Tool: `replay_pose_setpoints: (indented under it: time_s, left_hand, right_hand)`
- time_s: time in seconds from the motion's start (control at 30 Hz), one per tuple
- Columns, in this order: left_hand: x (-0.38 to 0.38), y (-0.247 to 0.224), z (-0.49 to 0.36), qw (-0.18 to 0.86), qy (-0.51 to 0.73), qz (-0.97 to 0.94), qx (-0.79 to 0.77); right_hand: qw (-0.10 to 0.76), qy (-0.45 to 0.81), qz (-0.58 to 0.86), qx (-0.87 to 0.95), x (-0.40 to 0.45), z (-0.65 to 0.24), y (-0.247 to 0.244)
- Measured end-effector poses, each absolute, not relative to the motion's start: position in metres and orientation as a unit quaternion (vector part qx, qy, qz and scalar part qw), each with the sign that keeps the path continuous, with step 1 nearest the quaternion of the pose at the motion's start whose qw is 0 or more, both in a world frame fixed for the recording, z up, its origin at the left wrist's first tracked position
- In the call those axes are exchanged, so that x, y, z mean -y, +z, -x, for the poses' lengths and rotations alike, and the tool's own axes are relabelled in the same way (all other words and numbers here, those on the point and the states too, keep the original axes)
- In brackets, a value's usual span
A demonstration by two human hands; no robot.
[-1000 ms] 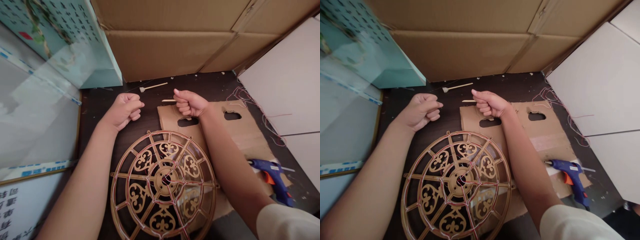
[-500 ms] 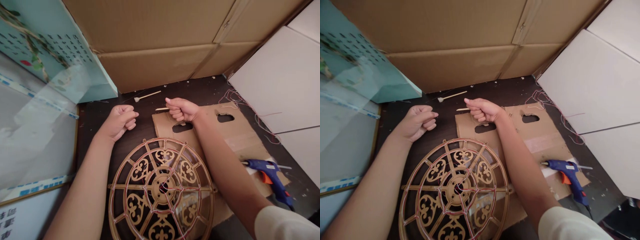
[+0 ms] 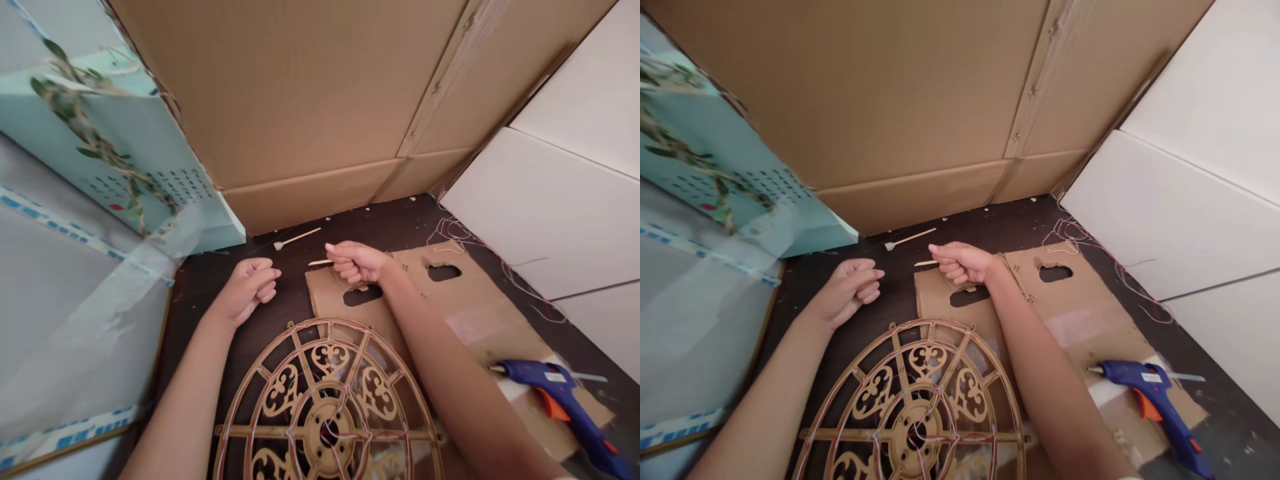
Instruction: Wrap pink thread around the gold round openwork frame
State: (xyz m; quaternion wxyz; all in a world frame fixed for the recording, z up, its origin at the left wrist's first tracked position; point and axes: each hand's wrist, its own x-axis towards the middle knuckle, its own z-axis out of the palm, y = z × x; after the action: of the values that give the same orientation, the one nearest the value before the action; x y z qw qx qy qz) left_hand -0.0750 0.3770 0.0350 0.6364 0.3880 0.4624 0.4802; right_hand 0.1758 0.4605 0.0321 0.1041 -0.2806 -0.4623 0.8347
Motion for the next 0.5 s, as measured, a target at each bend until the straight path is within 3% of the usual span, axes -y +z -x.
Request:
replay_pose_setpoints:
  time_s: [0.5]
  left_hand:
    - [-0.3706, 0.0438, 0.0708, 0.601, 0.493, -0.383, -0.500]
  right_hand:
    - [0.122, 0.855, 0.254, 0.437, -0.4598, -0.1723, 0.0347]
